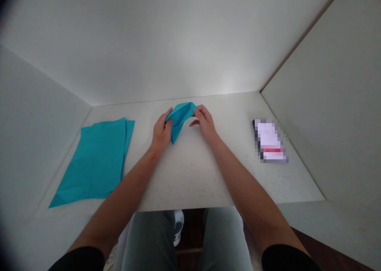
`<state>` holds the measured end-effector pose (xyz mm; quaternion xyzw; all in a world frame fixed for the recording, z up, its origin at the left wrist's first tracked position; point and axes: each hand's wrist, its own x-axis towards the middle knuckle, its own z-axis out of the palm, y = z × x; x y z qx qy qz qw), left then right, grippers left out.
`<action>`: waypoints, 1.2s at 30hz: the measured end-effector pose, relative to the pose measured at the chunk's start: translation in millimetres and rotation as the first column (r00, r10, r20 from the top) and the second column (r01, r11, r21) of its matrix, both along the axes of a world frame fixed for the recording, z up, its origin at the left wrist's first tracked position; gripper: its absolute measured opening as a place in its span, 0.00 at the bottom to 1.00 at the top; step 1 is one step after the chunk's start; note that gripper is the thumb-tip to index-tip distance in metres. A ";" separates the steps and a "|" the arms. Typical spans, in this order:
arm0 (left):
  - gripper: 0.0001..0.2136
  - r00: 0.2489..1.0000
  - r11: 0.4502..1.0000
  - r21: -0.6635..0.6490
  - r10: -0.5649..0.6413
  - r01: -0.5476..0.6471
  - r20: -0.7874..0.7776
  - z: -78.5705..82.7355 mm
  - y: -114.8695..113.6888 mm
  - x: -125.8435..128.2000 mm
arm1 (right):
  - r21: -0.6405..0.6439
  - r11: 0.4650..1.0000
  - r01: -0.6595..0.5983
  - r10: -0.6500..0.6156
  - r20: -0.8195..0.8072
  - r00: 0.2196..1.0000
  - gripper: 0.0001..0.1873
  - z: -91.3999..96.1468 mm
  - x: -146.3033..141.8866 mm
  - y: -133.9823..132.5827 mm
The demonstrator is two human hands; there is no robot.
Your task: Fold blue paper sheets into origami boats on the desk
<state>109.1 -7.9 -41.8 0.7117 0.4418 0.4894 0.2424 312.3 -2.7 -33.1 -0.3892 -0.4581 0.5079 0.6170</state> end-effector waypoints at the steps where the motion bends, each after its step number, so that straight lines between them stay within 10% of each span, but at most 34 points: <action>1: 0.22 1.000 1.000 -0.004 0.014 -0.014 0.002 0.1 0.7 -1.1 | -0.010 1.000 -0.001 0.001 -0.017 1.000 0.28 0.2 0.0 0.2; 13: 0.26 0.983 0.933 -0.313 -0.156 0.180 0.099 -0.1 8.6 -8.7 | -0.032 0.996 0.078 -0.078 -0.015 0.997 0.31 0.8 2.4 1.9; 22: 0.20 0.996 0.996 -0.063 0.065 -0.062 0.058 4.7 0.5 0.3 | 0.132 0.991 -0.019 -0.014 0.243 0.970 0.37 0.4 -7.0 -11.0; 30: 0.16 0.992 0.991 0.066 0.113 -0.116 0.048 13.0 -6.9 5.0 | 0.178 0.981 -0.077 -0.055 0.634 0.771 0.29 2.1 -17.7 -23.9; 36: 0.13 0.991 0.993 -0.065 0.105 -0.100 0.087 19.1 -13.6 10.3 | 0.254 0.964 0.074 -0.231 0.671 0.705 0.20 2.1 -16.8 -20.4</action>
